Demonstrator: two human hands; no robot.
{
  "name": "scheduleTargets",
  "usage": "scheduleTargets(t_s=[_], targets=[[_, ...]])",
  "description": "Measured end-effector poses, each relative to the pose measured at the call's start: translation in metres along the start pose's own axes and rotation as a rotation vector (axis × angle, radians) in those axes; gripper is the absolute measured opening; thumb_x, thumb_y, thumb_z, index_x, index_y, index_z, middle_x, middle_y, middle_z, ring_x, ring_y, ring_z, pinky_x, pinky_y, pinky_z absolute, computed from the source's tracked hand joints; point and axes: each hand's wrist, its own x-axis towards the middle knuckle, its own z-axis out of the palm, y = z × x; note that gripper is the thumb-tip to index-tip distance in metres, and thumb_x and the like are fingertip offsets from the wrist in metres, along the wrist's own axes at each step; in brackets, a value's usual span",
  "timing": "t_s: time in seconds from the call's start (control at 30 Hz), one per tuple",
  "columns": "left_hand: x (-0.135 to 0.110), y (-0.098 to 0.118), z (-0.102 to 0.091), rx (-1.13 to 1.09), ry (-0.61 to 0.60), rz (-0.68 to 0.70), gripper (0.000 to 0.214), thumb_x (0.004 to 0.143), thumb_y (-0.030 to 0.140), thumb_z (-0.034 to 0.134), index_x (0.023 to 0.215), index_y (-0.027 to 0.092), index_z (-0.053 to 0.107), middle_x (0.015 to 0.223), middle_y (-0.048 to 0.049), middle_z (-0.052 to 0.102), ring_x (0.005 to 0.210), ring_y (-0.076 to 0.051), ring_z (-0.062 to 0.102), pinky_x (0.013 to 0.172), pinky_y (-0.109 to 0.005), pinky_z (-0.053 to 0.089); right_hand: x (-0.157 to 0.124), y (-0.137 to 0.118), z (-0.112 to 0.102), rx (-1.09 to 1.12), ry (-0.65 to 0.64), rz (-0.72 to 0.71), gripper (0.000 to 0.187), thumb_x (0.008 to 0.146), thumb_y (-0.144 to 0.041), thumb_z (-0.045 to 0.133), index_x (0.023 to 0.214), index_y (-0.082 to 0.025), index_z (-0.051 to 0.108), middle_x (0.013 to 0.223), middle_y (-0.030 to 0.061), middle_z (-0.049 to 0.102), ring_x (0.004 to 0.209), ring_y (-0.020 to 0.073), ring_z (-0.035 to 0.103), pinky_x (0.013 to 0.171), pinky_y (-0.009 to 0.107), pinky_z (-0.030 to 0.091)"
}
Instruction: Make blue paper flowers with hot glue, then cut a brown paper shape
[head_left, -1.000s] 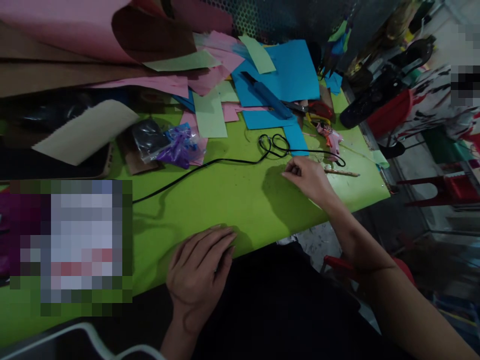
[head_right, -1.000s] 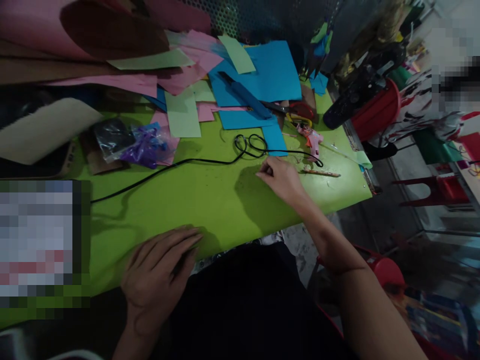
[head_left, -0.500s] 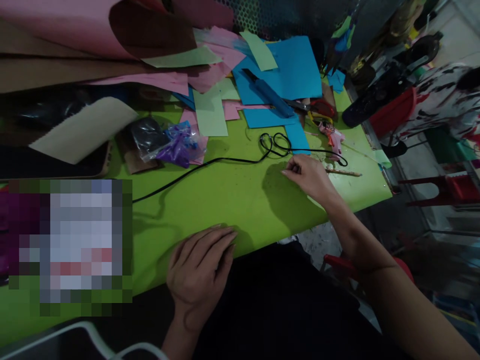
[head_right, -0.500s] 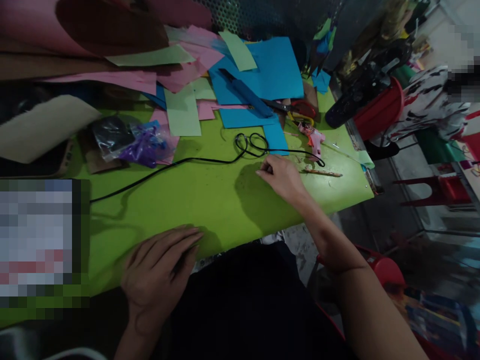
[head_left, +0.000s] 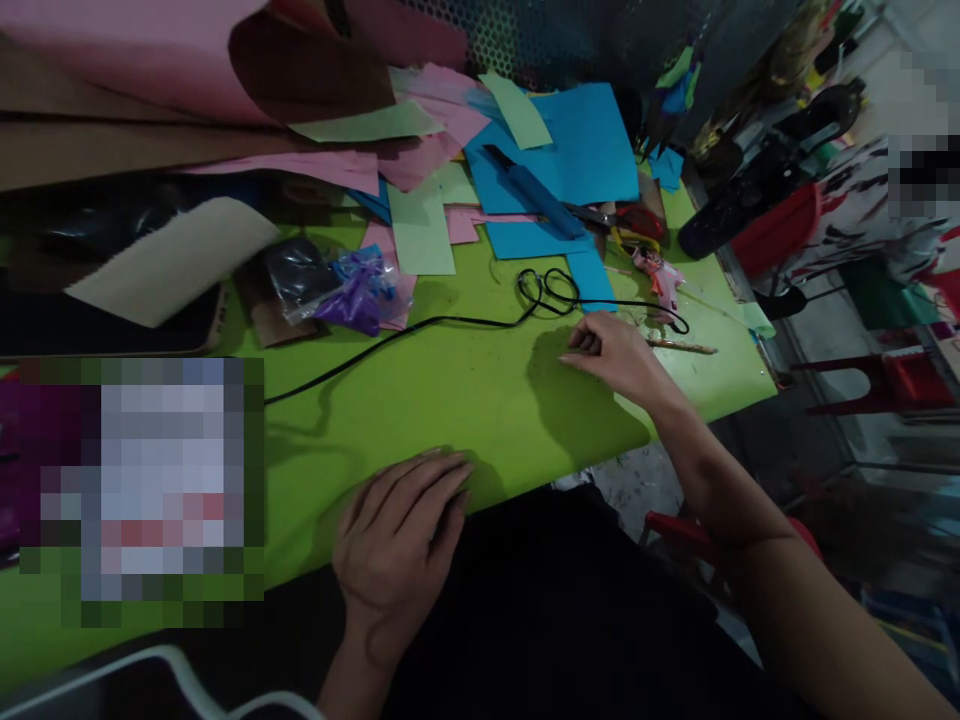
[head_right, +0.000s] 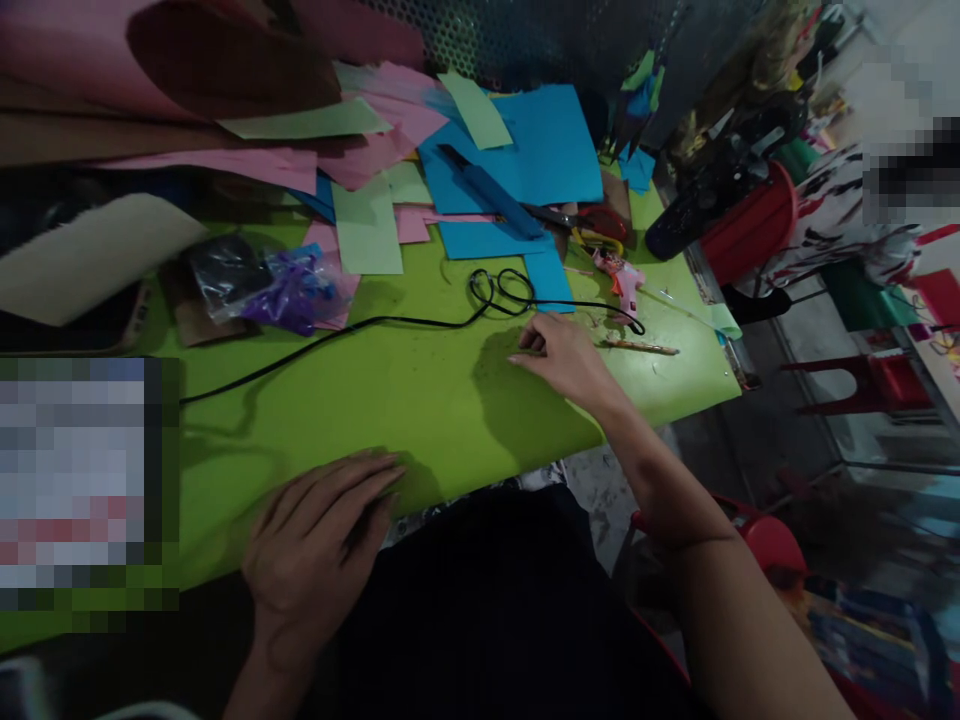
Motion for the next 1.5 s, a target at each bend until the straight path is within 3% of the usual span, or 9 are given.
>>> scheduleTargets(t_s=[0.13, 0.3, 0.47, 0.63, 0.8, 1.0, 1.17, 1.5], targets=[[0.000, 0.000, 0.000, 0.007, 0.016, 0.003, 0.024, 0.089, 0.014, 0.069, 0.110, 0.025, 0.073, 0.107, -0.0013, 0.080, 0.099, -0.022, 0.074, 0.089, -0.038, 0.053, 0.000, 0.001, 0.000, -0.020, 0.029, -0.012, 0.018, 0.084, -0.020, 0.073, 0.076, -0.021, 0.057, 0.079, 0.0004, 0.061, 0.073, 0.0173, 0.056, 0.068, 0.031, 0.041], [-0.001, -0.002, 0.000, 0.007, -0.005, 0.010, 0.026, 0.088, 0.014, 0.069, 0.111, 0.024, 0.074, 0.109, -0.0021, 0.080, 0.101, -0.023, 0.074, 0.089, -0.039, 0.053, -0.003, 0.004, -0.001, -0.008, -0.009, -0.026, 0.020, 0.080, -0.025, 0.077, 0.082, -0.022, 0.058, 0.088, 0.0025, 0.063, 0.076, 0.0182, 0.057, 0.068, 0.032, 0.044], [-0.001, -0.001, 0.000, 0.019, 0.000, 0.007, 0.026, 0.087, 0.013, 0.071, 0.110, 0.024, 0.074, 0.108, -0.0022, 0.080, 0.099, -0.022, 0.074, 0.088, -0.038, 0.053, -0.003, 0.006, -0.001, -0.011, 0.043, -0.050, 0.011, 0.086, -0.019, 0.068, 0.080, -0.021, 0.058, 0.083, 0.0023, 0.062, 0.077, 0.0186, 0.057, 0.070, 0.032, 0.043], [0.000, -0.001, 0.000, 0.012, 0.001, 0.018, 0.027, 0.087, 0.013, 0.070, 0.111, 0.025, 0.074, 0.108, -0.0022, 0.080, 0.099, -0.022, 0.074, 0.091, -0.038, 0.053, -0.003, 0.008, -0.001, 0.008, -0.007, -0.033, 0.020, 0.079, -0.025, 0.078, 0.084, -0.021, 0.059, 0.089, 0.0023, 0.062, 0.076, 0.0178, 0.056, 0.068, 0.031, 0.043], [0.001, -0.001, 0.000, 0.033, 0.013, 0.010, 0.024, 0.088, 0.014, 0.070, 0.109, 0.025, 0.074, 0.106, -0.0019, 0.080, 0.096, -0.022, 0.074, 0.088, -0.038, 0.052, -0.002, 0.010, 0.000, -0.011, 0.045, -0.048, 0.011, 0.086, -0.019, 0.068, 0.080, -0.022, 0.058, 0.084, 0.0016, 0.063, 0.076, 0.0181, 0.057, 0.070, 0.031, 0.042], [0.000, -0.001, 0.000, 0.023, -0.001, 0.019, 0.025, 0.089, 0.014, 0.069, 0.111, 0.024, 0.074, 0.108, -0.0028, 0.080, 0.100, -0.023, 0.073, 0.091, -0.038, 0.052, 0.000, 0.006, 0.000, -0.026, 0.011, -0.016, 0.022, 0.079, -0.025, 0.080, 0.081, -0.021, 0.059, 0.086, 0.0022, 0.064, 0.077, 0.0178, 0.057, 0.069, 0.031, 0.042], [0.001, -0.001, 0.001, 0.025, 0.010, 0.008, 0.025, 0.088, 0.014, 0.069, 0.110, 0.025, 0.074, 0.107, -0.0023, 0.080, 0.097, -0.023, 0.074, 0.089, -0.038, 0.051, 0.006, 0.000, 0.002, -0.056, 0.068, 0.014, 0.019, 0.083, -0.024, 0.075, 0.074, -0.022, 0.058, 0.077, 0.0009, 0.066, 0.072, 0.0183, 0.059, 0.067, 0.031, 0.040], [0.002, 0.000, 0.001, 0.029, 0.023, 0.011, 0.023, 0.089, 0.013, 0.069, 0.108, 0.023, 0.075, 0.104, -0.0024, 0.081, 0.096, -0.022, 0.073, 0.088, -0.037, 0.052, 0.009, -0.006, 0.003, -0.119, 0.037, 0.074, 0.021, 0.084, -0.026, 0.077, 0.072, -0.021, 0.060, 0.076, 0.0017, 0.067, 0.070, 0.0180, 0.058, 0.065, 0.030, 0.036]])
